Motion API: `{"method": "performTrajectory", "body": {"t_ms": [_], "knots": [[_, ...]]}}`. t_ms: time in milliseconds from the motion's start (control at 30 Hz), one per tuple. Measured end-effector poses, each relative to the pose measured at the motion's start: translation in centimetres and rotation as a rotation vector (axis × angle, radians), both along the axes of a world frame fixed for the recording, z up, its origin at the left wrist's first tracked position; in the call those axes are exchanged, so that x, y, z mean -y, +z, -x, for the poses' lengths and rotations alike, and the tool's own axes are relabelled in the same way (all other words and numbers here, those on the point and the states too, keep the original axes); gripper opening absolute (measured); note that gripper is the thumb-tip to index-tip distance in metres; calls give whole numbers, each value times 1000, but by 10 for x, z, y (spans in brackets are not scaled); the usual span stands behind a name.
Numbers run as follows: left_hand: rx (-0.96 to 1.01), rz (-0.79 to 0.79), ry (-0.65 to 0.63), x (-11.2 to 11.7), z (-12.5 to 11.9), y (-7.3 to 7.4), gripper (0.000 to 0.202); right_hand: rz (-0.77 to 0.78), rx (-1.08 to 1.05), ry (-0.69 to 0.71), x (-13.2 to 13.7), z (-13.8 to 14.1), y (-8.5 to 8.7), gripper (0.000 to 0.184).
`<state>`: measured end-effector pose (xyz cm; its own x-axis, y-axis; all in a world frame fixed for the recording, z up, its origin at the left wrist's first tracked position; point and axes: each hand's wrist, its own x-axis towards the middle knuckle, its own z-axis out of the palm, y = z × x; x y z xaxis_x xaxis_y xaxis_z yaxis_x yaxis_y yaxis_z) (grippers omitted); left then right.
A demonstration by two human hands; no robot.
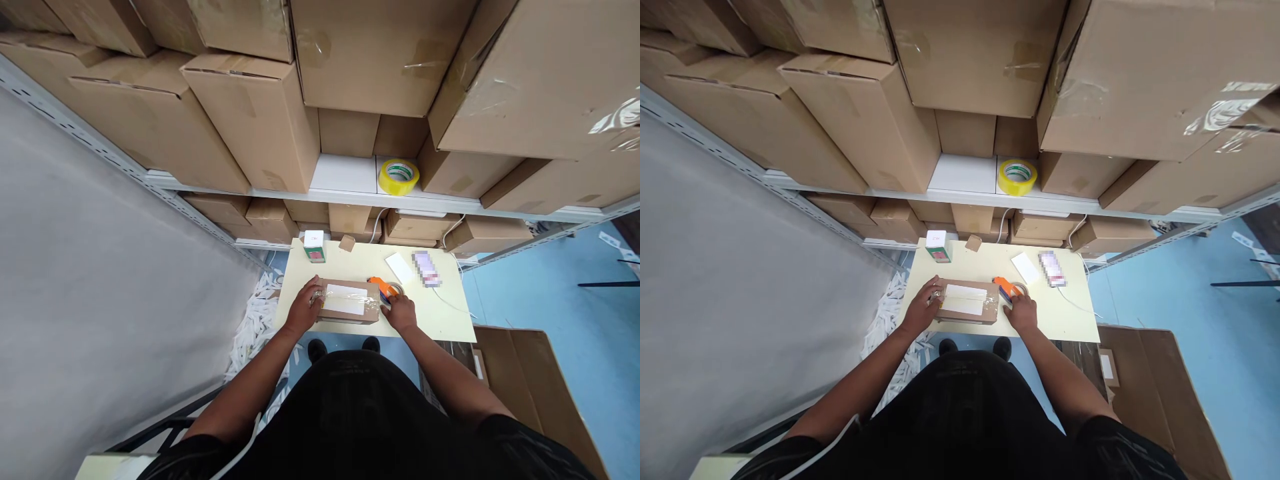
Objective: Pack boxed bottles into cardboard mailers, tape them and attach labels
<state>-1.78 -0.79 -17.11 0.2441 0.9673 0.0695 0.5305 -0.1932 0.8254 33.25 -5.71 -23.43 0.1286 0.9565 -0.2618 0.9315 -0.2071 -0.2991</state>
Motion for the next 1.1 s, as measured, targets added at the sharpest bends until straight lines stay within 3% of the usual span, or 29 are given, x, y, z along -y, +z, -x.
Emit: {"method": "performTrajectory", "body": {"t_ms": [133,233,400,533,633,767,967,1100], "knots": [[-54,-5,-23,-2,-2,1,26,78,11,-8,-16,8,-12,35],[-84,30,-25,-6,-4,1,27,96,21,-59,-21,4,-7,35],[-119,99,-12,-17,-6,-7,29,-83,-145,-304,-12,-14,33,40],[-106,80,-23,-22,-6,-17,28,-235,-485,-480,1,-15,74,34],[-95,67,-47,-23,-7,-22,28,-223,-831,-577,1,-2,90,33],[-106,55,-63,-19,-6,-26,30,-184,-1174,-706,-9,17,89,36],[-106,-20,-56,-4,-5,-30,31,-141,-1260,-809,-6,25,80,39],[-94,-37,-55,2,-6,-30,31,-132,-1269,-797,1,29,79,38]]}}
